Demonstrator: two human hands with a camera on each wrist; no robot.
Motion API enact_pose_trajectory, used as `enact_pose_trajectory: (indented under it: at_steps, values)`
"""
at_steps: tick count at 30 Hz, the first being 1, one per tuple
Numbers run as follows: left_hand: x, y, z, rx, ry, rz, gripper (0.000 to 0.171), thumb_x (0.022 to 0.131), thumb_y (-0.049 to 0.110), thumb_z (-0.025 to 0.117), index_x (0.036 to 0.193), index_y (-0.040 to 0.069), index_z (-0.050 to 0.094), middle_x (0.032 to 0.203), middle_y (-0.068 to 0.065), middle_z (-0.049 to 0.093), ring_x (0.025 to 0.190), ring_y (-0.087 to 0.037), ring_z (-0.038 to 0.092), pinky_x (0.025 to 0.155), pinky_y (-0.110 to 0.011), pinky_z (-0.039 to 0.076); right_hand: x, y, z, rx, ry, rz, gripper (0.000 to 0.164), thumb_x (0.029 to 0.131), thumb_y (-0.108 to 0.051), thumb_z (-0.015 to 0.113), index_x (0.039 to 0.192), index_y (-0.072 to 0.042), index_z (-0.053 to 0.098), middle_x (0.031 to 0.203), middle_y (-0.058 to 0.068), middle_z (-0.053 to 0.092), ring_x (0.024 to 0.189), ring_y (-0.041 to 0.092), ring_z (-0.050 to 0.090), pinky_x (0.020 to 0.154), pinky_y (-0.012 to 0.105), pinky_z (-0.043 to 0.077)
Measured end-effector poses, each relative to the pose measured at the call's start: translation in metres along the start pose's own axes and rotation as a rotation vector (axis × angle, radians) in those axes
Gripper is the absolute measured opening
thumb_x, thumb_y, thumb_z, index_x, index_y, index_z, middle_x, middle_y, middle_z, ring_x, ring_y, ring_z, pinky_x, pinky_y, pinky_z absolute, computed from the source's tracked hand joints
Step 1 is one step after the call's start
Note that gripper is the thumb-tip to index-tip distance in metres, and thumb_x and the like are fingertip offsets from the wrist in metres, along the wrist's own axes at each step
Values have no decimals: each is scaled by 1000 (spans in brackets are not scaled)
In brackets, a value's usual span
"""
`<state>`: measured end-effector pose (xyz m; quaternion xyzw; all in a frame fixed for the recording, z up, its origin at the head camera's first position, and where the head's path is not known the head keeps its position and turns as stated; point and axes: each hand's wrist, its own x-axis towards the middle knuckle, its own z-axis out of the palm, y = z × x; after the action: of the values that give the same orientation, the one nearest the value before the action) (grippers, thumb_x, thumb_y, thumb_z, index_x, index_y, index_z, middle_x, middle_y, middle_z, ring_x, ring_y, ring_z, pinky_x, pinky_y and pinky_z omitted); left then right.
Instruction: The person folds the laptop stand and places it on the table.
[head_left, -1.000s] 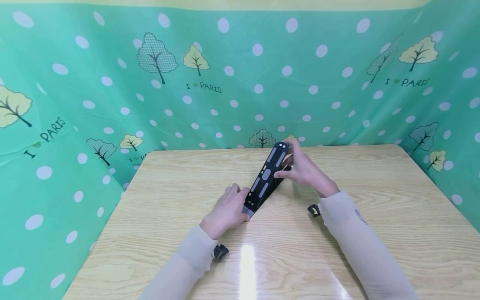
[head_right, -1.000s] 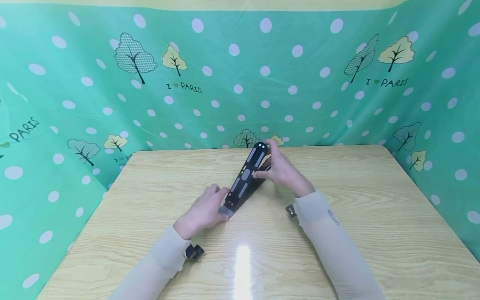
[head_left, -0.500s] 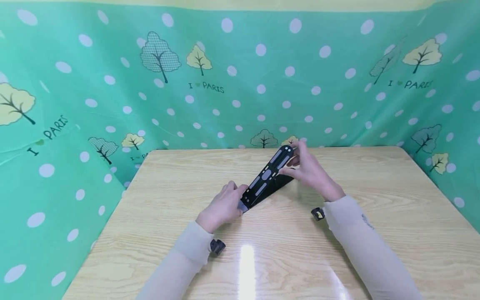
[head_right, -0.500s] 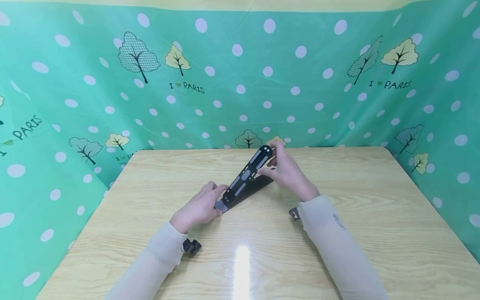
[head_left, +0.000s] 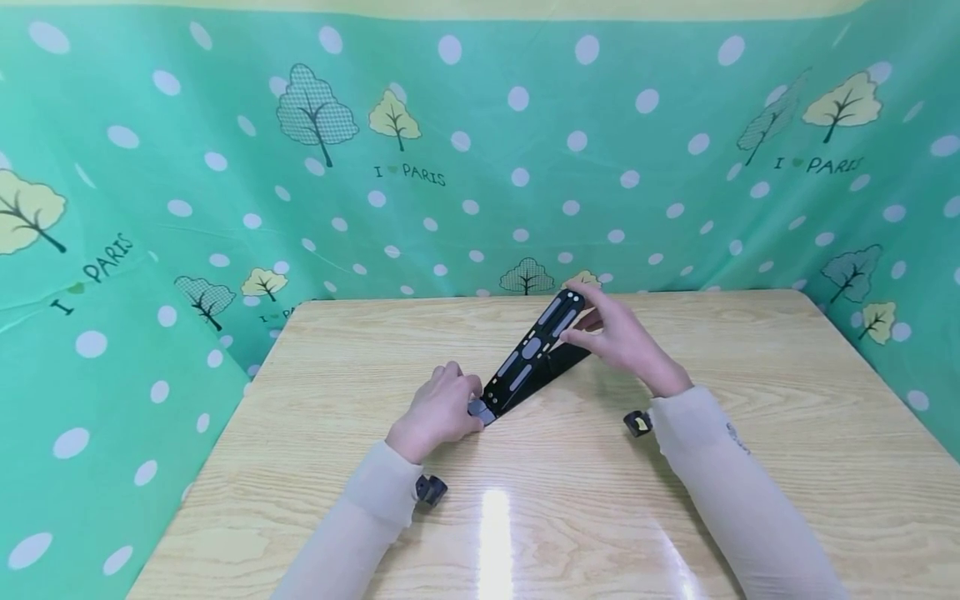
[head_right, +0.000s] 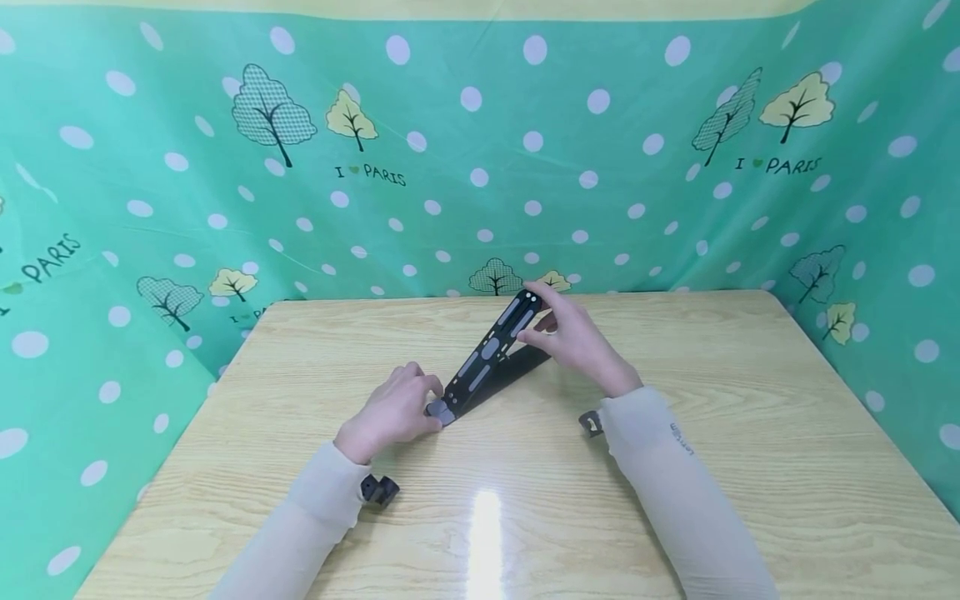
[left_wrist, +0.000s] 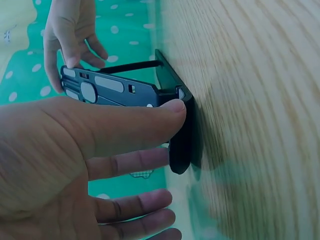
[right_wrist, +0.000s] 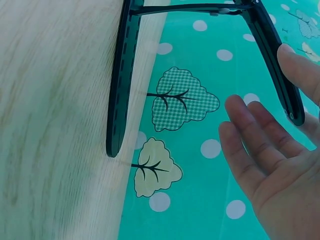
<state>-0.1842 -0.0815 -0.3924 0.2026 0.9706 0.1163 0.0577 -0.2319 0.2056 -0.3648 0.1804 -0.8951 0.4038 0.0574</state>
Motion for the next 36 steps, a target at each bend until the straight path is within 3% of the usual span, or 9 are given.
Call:
enact_pose_trajectory:
  at_steps: [7, 15, 27, 36]
  values:
    - [1, -1, 1, -19, -25, -7, 41, 74, 22, 81, 111, 12, 67, 97, -4, 50, 86, -21, 43, 66, -31, 41, 0, 2, 0, 12, 0, -9, 76, 84, -23, 75, 147, -20, 34, 116, 7, 57, 89, 20, 64, 83, 41, 53]
    - [6, -8, 2, -63, -31, -23, 40, 75, 19, 80, 112, 15, 67, 101, -6, 53, 90, -22, 45, 71, -34, 44, 0, -1, 0, 6, 15, 47, 77, 81, -27, 78, 144, -25, 35, 109, 5, 58, 91, 20, 62, 82, 40, 53]
    - [14, -17, 0, -94, -35, -17, 39, 74, 13, 80, 111, 17, 68, 102, -9, 56, 93, -24, 47, 76, -37, 46, -5, -2, 3, 11, 45, 34, 73, 78, -26, 80, 137, -13, 38, 98, 9, 63, 89, 24, 61, 87, 42, 51]
    - [20, -22, -1, -100, -45, 6, 39, 77, 9, 77, 114, 18, 67, 105, -8, 57, 97, -24, 50, 82, -37, 46, -15, -6, 4, 40, 61, 66, 73, 77, -18, 81, 135, -12, 36, 96, 12, 61, 83, 24, 63, 79, 38, 55]
